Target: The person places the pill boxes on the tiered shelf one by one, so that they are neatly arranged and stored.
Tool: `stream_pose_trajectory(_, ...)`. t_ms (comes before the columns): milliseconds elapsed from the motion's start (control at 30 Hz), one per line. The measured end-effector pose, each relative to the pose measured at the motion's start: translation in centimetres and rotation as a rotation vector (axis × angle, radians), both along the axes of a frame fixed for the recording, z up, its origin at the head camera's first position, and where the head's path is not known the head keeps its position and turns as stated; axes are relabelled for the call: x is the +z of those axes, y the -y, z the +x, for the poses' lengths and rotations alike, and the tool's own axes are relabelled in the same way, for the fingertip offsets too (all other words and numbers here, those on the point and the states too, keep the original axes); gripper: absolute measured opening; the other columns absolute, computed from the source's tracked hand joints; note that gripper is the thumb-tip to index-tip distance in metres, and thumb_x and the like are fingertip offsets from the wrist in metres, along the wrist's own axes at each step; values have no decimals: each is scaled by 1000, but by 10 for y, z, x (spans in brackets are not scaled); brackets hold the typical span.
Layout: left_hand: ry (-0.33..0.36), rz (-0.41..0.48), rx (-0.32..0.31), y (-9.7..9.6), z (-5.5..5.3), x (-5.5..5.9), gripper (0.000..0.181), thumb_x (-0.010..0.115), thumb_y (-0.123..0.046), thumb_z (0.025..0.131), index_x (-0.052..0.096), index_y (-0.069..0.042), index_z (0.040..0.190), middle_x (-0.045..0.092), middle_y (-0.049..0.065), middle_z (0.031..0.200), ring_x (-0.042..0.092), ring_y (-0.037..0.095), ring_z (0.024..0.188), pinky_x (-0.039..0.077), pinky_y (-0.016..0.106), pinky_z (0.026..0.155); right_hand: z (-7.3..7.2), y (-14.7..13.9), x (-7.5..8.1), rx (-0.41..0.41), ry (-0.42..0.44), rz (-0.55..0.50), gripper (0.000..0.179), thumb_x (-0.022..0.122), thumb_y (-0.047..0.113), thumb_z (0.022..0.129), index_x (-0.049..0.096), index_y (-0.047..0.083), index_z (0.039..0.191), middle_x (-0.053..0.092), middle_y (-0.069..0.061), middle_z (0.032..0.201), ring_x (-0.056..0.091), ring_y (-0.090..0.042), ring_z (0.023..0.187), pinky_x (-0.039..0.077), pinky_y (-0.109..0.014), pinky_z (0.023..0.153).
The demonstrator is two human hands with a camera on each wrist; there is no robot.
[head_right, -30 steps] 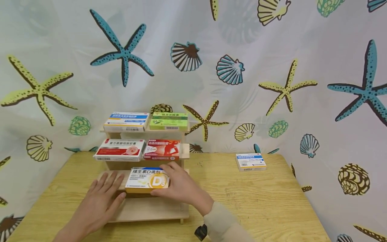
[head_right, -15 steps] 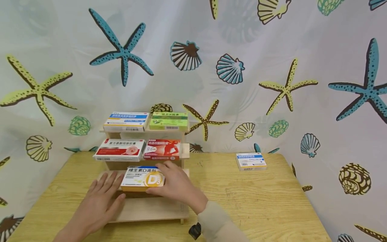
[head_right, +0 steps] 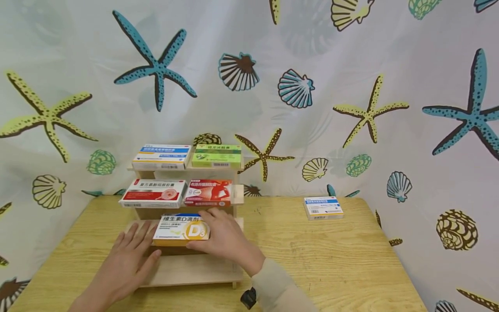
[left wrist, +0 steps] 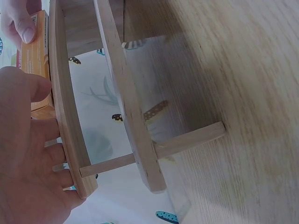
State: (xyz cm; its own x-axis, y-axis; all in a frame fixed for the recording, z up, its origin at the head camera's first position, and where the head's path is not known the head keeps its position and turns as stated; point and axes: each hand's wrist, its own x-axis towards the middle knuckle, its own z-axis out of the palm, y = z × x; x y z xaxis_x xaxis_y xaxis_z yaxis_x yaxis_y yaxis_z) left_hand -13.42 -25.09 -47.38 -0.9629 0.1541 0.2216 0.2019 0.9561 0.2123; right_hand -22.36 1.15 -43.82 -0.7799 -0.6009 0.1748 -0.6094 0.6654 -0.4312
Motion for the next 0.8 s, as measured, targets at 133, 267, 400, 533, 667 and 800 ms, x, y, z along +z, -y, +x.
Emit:
stream_pose_trajectory(133, 2, 2, 1, 0, 0, 1, 68, 52, -43, 108, 39, -5, 163, 36, 26, 168, 28, 54, 156, 23, 72, 124, 0, 1, 1, -5, -3, 6, 85, 81, 60, 87, 55, 13, 153, 59, -7, 152, 57, -24, 138, 47, -48, 118)
stream_pose_trajectory(267, 1, 4, 0, 0, 0, 2, 67, 52, -44, 109, 40, -4, 162, 36, 26, 168, 28, 55, 155, 23, 73, 124, 1, 2, 1, -6, -4, 7, 84, 81, 60, 87, 56, 13, 153, 59, -7, 152, 57, -25, 138, 47, -49, 119)
stream_pose_trajectory(400, -3, 2, -3, 0, 0, 1, 67, 52, -43, 108, 40, -4, 162, 36, 26, 167, 28, 55, 155, 23, 73, 124, 1, 2, 2, -5, -13, 6, 84, 81, 60, 87, 56, 13, 153, 59, -8, 151, 58, -25, 137, 47, -49, 118)
stream_pose_trajectory(533, -4, 1, -4, 0, 1, 1, 67, 52, -43, 108, 40, -5, 162, 36, 26, 167, 28, 55, 155, 23, 73, 124, 1, 2, 3, -4, -4, 2, 84, 80, 59, 87, 56, 13, 153, 59, -8, 151, 57, -25, 137, 47, -49, 118)
stream_pose_trajectory(667, -3, 3, -3, 0, 0, 1, 67, 51, -44, 109, 40, -5, 162, 36, 26, 167, 28, 55, 155, 23, 72, 124, 1, 2, 2, -5, 5, 0, 85, 80, 60, 88, 54, 14, 155, 58, -8, 152, 57, -25, 138, 47, -49, 119)
stream_pose_trajectory(800, -3, -5, -3, 1, 0, 1, 68, 50, -45, 109, 39, -4, 162, 36, 26, 167, 28, 55, 155, 23, 72, 124, 2, 2, 1, -4, 5, -4, 86, 80, 60, 88, 53, 15, 156, 57, -8, 153, 56, -25, 138, 46, -49, 119)
